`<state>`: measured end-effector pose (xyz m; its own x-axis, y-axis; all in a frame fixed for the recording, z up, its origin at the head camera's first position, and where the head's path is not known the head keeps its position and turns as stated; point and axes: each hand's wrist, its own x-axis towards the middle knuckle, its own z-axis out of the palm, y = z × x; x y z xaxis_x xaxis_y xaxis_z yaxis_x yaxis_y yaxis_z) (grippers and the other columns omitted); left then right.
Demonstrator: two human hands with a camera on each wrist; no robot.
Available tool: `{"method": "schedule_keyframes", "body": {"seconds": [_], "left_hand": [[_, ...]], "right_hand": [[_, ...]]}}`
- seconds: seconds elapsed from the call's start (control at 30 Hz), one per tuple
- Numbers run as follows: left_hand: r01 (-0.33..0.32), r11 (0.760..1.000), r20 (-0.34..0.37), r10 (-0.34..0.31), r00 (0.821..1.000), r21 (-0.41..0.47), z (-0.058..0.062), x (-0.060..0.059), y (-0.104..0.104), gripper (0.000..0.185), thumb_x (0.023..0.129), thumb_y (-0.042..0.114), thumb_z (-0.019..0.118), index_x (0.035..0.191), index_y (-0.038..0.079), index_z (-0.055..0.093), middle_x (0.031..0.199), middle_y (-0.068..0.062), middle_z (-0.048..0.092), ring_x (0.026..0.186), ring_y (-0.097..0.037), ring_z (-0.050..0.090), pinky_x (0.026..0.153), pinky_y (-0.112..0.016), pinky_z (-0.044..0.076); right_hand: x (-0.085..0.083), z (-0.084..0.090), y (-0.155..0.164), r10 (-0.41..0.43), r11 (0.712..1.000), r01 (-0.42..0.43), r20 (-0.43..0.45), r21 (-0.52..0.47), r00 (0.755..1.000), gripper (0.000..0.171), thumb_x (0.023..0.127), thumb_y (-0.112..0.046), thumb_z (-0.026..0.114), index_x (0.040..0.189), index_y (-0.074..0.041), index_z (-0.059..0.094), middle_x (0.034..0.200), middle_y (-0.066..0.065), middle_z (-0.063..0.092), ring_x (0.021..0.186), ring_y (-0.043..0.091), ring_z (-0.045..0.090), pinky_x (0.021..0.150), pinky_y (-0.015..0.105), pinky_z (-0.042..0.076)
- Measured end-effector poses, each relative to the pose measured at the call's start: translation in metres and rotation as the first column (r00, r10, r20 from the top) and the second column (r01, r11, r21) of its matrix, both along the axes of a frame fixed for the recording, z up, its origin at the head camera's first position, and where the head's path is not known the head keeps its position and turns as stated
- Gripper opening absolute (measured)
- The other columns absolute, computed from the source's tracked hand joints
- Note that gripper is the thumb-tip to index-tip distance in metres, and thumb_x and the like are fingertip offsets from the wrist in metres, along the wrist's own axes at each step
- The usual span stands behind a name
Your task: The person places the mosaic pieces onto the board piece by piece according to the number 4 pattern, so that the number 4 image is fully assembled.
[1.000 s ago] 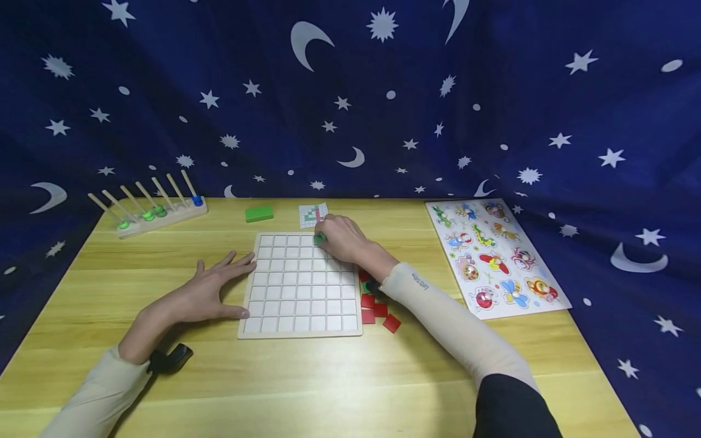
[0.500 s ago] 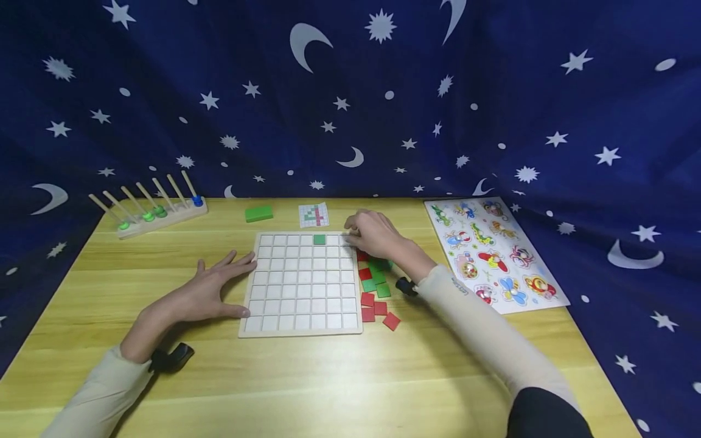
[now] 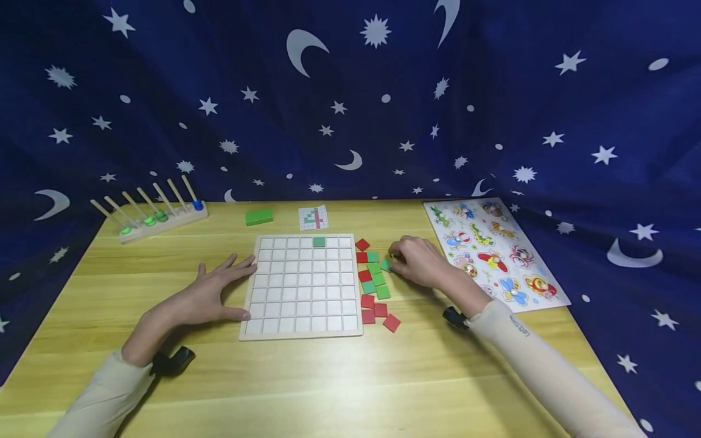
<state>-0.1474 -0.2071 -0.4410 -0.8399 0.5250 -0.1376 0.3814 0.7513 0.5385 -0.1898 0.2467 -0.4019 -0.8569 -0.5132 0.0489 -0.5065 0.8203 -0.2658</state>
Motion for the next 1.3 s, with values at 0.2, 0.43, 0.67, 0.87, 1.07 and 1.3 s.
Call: {"method": "schedule_keyframes", "body": {"seconds": [0.2, 0.43, 0.67, 0.87, 1.07, 1.3], "left_hand": [[0.002, 1.0, -0.002, -0.002, 1.0, 0.011, -0.002, 0.001, -0.001, 0.099, 0.074, 0.051, 0.086, 0.154, 0.014, 0.041, 0.165, -0.002, 0.021, 0.15, -0.04, 0.006, 0.097, -0.083, -0.01], [-0.002, 1.0, -0.007, 0.002, 1.0, 0.013, -0.002, 0.002, 0.0, 0.099, 0.074, 0.05, 0.086, 0.154, 0.014, 0.04, 0.165, -0.002, 0.021, 0.15, -0.04, 0.006, 0.098, -0.082, -0.01], [0.003, 1.0, -0.007, -0.003, 1.0, 0.014, 0.001, 0.002, 0.0, 0.099, 0.075, 0.048, 0.086, 0.154, 0.013, 0.04, 0.165, -0.003, 0.021, 0.15, -0.04, 0.007, 0.098, -0.082, -0.01], [0.004, 1.0, -0.004, -0.004, 1.0, 0.016, 0.001, 0.002, 0.0, 0.098, 0.075, 0.048, 0.086, 0.154, 0.013, 0.04, 0.165, -0.003, 0.021, 0.15, -0.04, 0.006, 0.098, -0.083, -0.01], [0.002, 1.0, -0.006, -0.002, 1.0, 0.009, 0.001, 0.002, 0.001, 0.098, 0.075, 0.048, 0.086, 0.155, 0.014, 0.04, 0.165, -0.002, 0.021, 0.15, -0.039, 0.006, 0.098, -0.082, -0.01], [0.003, 1.0, -0.009, -0.003, 1.0, 0.013, 0.001, 0.002, 0.0, 0.098, 0.075, 0.049, 0.086, 0.154, 0.013, 0.04, 0.165, -0.002, 0.021, 0.15, -0.04, 0.006, 0.098, -0.082, -0.01]], "right_hand": [[0.006, -0.009, 0.003, -0.014, 1.0, 0.014, 0.006, -0.001, 1.0, 0.025, 0.081, -0.014, 0.081, 0.103, -0.004, 0.075, 0.082, 0.002, 0.062, 0.066, 0.017, 0.047, 0.059, 0.036, 0.041], [0.007, -0.016, -0.003, -0.017, 1.0, 0.016, -0.032, -0.021, 0.999, 0.022, 0.083, -0.015, 0.081, 0.101, -0.005, 0.075, 0.088, 0.004, 0.066, 0.069, 0.015, 0.053, 0.062, 0.037, 0.047], [0.004, -0.014, -0.008, -0.004, 1.0, 0.002, -0.066, -0.03, 0.998, 0.019, 0.083, -0.01, 0.079, 0.101, -0.004, 0.075, 0.089, 0.006, 0.065, 0.068, 0.015, 0.055, 0.059, 0.037, 0.049], [-0.001, -0.005, -0.021, 0.016, 0.999, -0.02, -0.1, -0.039, 0.995, 0.021, 0.084, -0.008, 0.078, 0.103, -0.004, 0.075, 0.096, 0.008, 0.067, 0.073, 0.019, 0.062, 0.062, 0.038, 0.052], [-0.006, -0.001, -0.046, 0.059, 0.996, -0.065, -0.094, -0.057, 0.994, 0.024, 0.084, -0.007, 0.077, 0.108, -0.005, 0.075, 0.098, 0.009, 0.066, 0.071, 0.018, 0.059, 0.061, 0.037, 0.05], [-0.013, -0.001, -0.079, 0.108, 0.991, -0.112, -0.058, -0.066, 0.992, 0.024, 0.087, -0.006, 0.074, 0.111, -0.004, 0.074, 0.099, 0.009, 0.065, 0.069, 0.016, 0.055, 0.061, 0.034, 0.049]]}}
